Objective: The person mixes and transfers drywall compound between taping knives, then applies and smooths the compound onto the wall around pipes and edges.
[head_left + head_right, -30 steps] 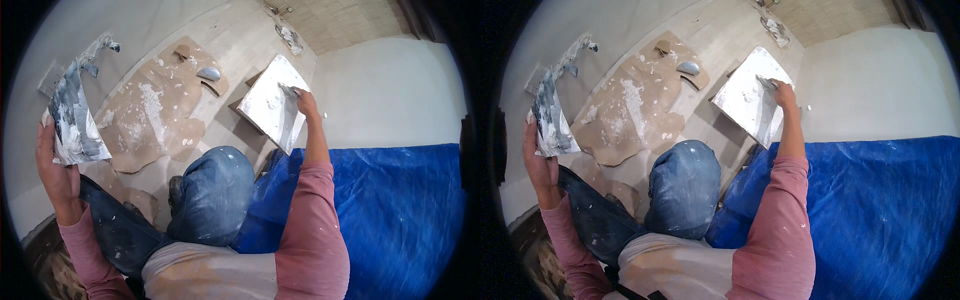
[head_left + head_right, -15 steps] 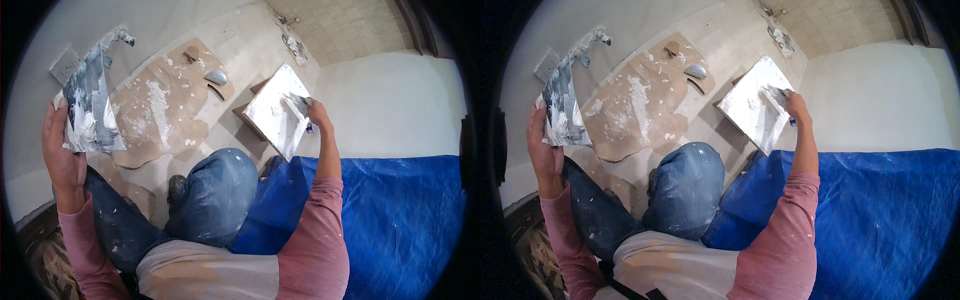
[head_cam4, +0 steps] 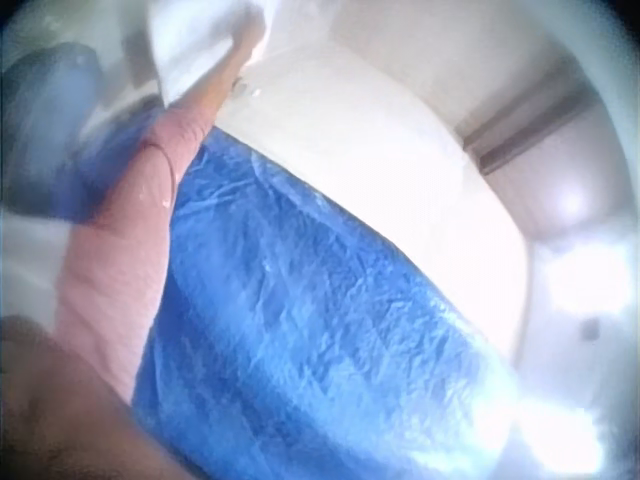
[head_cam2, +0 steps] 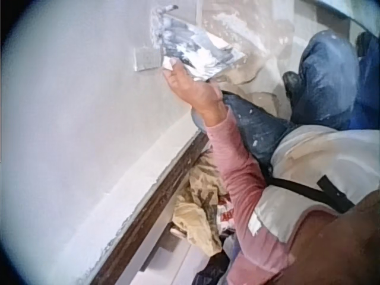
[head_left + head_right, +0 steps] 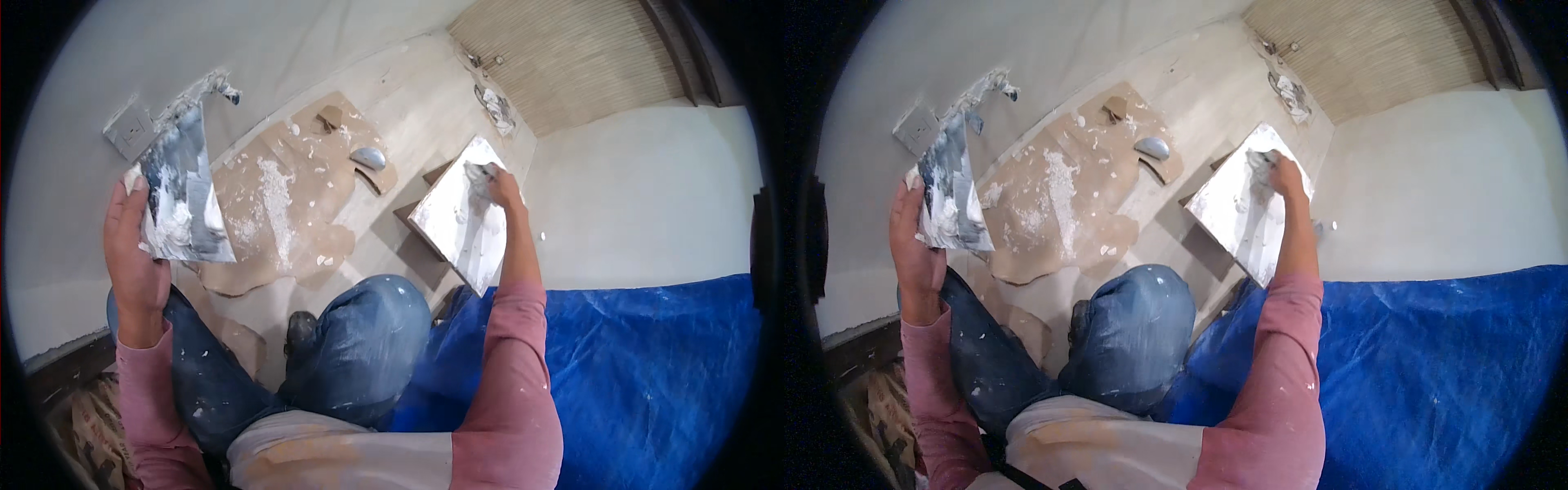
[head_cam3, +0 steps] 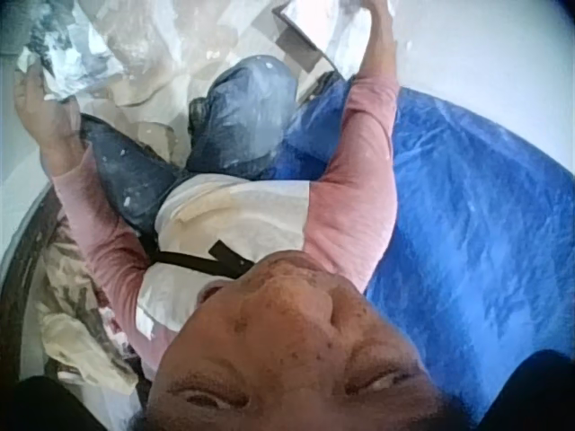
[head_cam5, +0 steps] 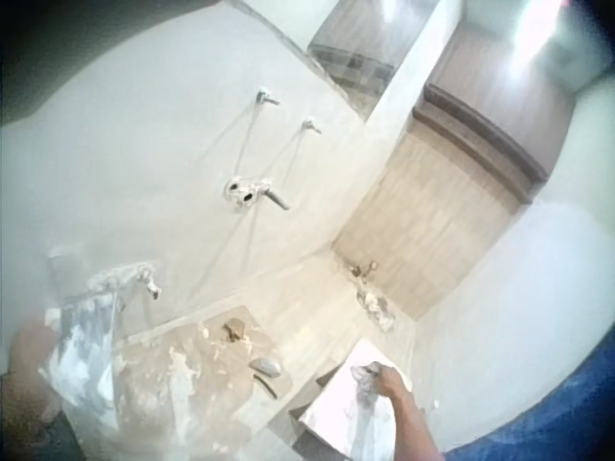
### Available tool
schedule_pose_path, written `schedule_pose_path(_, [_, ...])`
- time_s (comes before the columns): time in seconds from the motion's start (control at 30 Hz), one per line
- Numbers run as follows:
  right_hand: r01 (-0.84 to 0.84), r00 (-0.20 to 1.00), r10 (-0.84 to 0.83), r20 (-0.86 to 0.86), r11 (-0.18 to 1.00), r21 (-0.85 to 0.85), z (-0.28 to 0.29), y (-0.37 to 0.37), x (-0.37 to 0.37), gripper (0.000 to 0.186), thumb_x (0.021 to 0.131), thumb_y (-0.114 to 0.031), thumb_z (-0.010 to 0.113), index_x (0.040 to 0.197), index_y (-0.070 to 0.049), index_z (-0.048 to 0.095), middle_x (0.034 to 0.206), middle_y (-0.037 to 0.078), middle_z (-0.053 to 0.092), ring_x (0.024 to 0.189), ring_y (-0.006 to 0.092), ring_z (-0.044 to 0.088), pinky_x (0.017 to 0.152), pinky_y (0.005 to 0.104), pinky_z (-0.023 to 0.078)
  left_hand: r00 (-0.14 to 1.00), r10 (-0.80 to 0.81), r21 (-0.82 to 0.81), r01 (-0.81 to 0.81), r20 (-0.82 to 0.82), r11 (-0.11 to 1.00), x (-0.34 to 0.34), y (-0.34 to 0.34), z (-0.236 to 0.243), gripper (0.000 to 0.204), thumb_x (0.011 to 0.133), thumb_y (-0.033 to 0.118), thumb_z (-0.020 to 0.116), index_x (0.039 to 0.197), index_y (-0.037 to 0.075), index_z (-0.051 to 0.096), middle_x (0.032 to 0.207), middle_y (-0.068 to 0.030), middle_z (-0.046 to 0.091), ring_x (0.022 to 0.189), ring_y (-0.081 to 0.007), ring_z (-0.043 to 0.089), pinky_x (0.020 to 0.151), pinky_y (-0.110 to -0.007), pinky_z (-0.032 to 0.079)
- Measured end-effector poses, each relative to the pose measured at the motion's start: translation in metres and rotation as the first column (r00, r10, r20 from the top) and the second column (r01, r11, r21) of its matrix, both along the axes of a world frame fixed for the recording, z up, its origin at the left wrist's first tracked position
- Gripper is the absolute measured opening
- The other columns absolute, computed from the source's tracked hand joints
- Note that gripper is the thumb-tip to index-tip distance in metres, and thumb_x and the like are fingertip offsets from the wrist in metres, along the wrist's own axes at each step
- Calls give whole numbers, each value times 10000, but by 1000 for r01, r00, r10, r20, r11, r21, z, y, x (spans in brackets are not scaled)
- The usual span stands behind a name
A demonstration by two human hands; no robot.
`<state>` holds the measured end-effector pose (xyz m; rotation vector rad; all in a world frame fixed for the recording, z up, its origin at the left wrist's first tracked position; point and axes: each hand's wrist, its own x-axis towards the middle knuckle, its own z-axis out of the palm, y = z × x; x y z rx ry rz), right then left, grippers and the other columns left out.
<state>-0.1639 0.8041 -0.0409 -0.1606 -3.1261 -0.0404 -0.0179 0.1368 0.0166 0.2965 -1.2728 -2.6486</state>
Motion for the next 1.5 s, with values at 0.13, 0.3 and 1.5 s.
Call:
schedule_pose_path(0.13, [-203,970,218,112,971,-128,10,-32,17,398,844,-62,539,1231,-121,607,1013,256,673,970,446,639,830,475,505,995,-69,-4,69,-71,998,-3,13,7,293,1031,131,494,1282,-18,523,1176,-83,637,1057,-145,631,921,-290,508])
schedule_pose_path(0.3, [-203,940,231,250,970,-134,31,-55,58,305,874,-54,549,1173,-78,606,971,264,659,934,442,624,811,471,482,993,-88,-37,86,-84,996,0,15,16,288,1032,141,471,1276,1,531,1168,-76,648,1039,-144,643,911,-292,513])
schedule_pose_path(1.5, [67,997,-64,38,995,-72,13,-8,134,375,874,-100,557,1230,-139,670,1091,213,684,1028,381,650,892,453,513,1000,-15,-15,15,-13,1000,6,-16,-2,364,1028,165,510,1338,-25,503,1255,-109,616,1139,-184,611,980,-325,483])
